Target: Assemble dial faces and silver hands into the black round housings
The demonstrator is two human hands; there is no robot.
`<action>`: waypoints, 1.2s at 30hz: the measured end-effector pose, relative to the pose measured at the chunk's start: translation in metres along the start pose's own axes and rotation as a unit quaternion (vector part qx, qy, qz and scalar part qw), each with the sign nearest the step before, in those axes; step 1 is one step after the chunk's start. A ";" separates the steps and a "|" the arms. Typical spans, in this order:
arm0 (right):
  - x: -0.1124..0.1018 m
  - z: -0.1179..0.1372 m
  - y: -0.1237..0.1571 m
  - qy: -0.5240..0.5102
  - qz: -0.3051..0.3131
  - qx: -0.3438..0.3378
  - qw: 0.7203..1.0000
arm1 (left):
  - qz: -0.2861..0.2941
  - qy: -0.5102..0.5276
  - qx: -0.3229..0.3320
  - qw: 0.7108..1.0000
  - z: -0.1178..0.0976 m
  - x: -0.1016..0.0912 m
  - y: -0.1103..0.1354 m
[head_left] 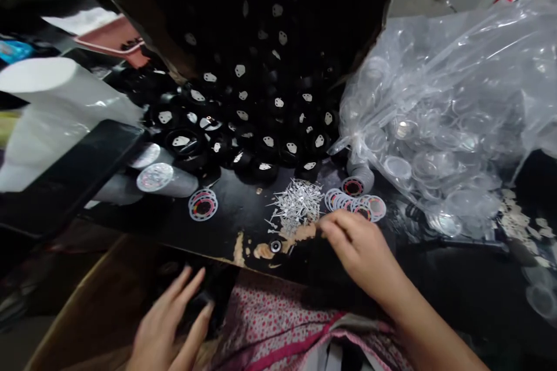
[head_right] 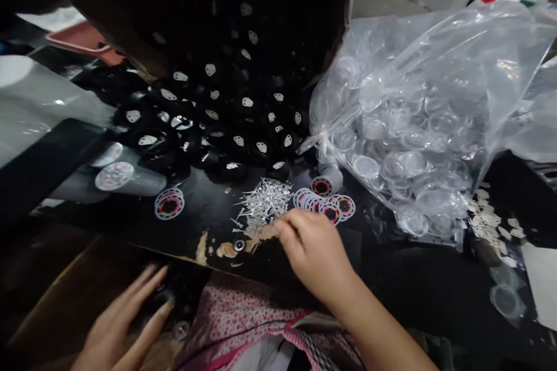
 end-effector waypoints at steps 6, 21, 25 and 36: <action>0.014 0.021 -0.001 -0.003 0.080 -0.047 0.996 | -0.064 0.026 0.290 0.954 -0.117 0.034 -0.080; -0.002 0.002 0.000 -0.037 -0.027 -0.045 0.998 | 0.198 0.385 -0.076 0.898 -0.135 0.066 -0.054; -0.002 0.012 0.015 0.059 -0.035 -0.166 0.984 | 0.256 0.549 -0.345 0.717 -0.133 0.092 -0.017; -0.057 -0.065 0.007 0.311 -0.076 0.107 0.941 | 0.268 0.529 -0.363 0.718 -0.150 0.095 -0.006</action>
Point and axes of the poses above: each hand's wrist, its own y-axis away from the middle knuckle, its own x-axis out of the palm, z = x × y, the point moved 5 cm from there along -y, towards the middle knuckle, and after that the axes turned 11 degrees about -z, right-handed, at the moved point
